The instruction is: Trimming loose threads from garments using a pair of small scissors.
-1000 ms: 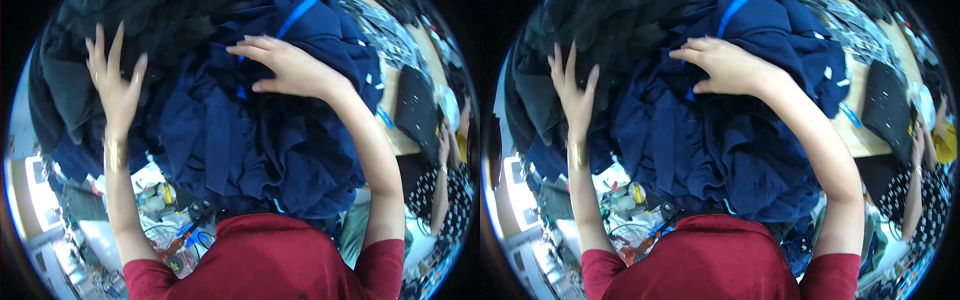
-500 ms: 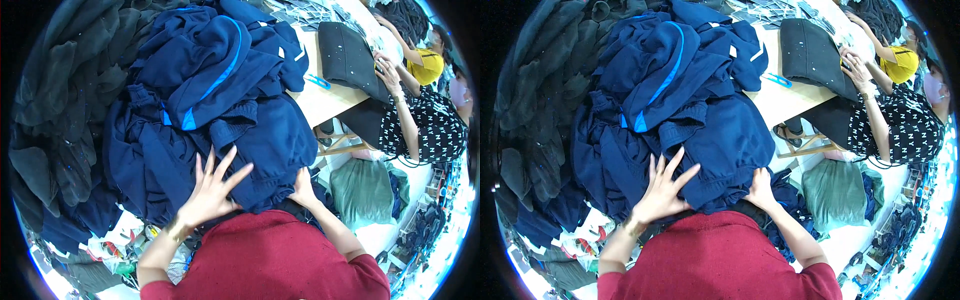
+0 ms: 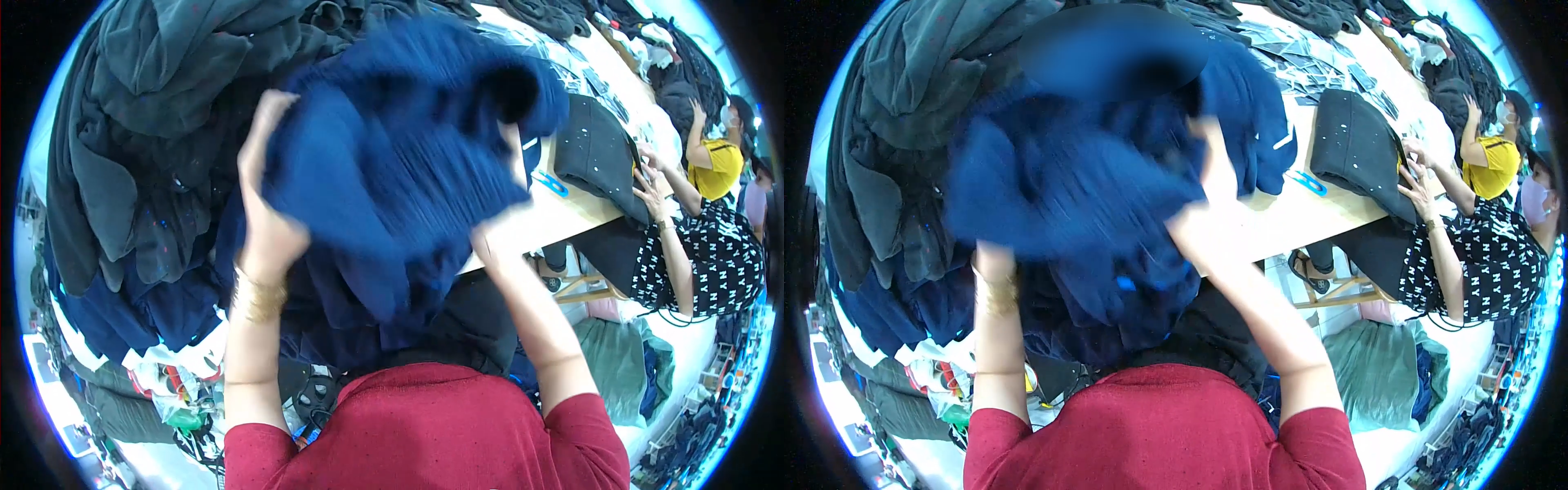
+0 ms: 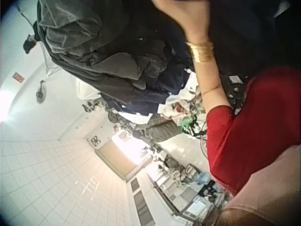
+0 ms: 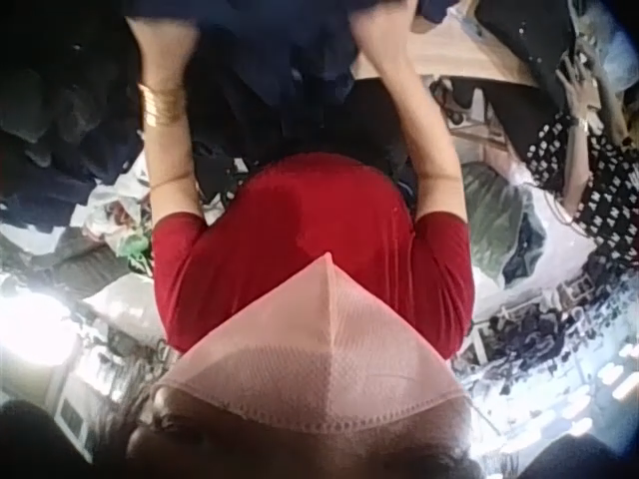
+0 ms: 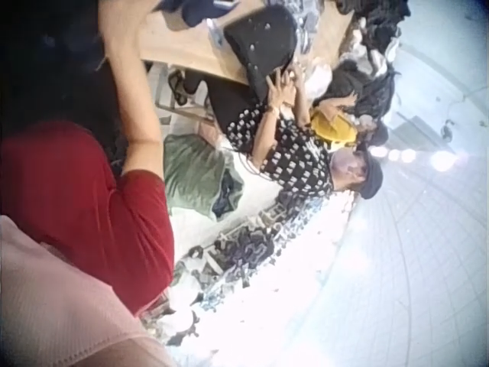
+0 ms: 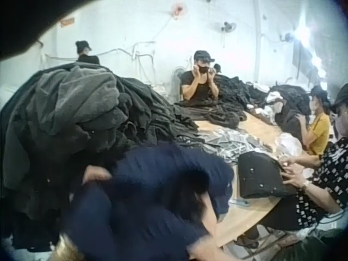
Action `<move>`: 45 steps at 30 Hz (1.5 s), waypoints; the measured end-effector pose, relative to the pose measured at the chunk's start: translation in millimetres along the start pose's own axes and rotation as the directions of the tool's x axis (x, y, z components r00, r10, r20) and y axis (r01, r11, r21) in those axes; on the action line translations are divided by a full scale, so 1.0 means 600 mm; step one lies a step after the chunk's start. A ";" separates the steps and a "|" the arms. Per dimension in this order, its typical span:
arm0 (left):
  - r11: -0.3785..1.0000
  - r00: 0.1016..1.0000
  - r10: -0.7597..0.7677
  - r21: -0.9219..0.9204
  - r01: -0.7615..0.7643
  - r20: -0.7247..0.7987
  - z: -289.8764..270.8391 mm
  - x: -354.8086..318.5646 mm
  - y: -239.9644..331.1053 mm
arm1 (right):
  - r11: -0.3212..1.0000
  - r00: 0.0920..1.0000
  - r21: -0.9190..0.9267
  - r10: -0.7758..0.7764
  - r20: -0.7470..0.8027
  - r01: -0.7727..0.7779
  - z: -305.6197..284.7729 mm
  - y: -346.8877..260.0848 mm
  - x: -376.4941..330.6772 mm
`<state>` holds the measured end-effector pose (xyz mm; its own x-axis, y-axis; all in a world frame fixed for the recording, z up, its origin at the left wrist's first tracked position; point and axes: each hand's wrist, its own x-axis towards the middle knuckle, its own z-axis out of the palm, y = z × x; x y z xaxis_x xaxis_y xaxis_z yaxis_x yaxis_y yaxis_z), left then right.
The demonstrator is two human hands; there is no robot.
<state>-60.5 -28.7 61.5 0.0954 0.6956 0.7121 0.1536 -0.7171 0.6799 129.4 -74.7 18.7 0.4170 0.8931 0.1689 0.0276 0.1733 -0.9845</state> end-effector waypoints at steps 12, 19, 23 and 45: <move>0.699 0.763 -0.475 0.714 0.025 0.438 -0.362 -0.085 -0.340 | 0.184 0.552 -0.527 -0.130 0.823 0.829 0.172 0.039 0.001; 0.829 0.812 0.216 0.337 -0.446 0.542 0.011 0.050 0.093 | 0.654 0.638 -0.217 -0.516 0.572 0.724 0.115 0.136 -0.002; 0.662 0.765 -0.101 0.617 -0.426 0.636 0.060 -0.049 -0.154 | 0.517 0.605 -0.436 -0.216 0.767 0.737 0.117 0.162 -0.072; 0.529 0.761 -0.180 0.714 -0.459 0.623 0.088 -0.025 -0.141 | 0.069 0.985 -0.986 -0.091 0.147 0.154 -0.366 0.223 0.074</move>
<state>-22.8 23.6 -15.9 0.6577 0.6865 0.3102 0.7395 -0.6668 -0.0925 351.2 -103.1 -116.1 0.2744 0.9249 0.2630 0.9615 -0.2599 -0.0893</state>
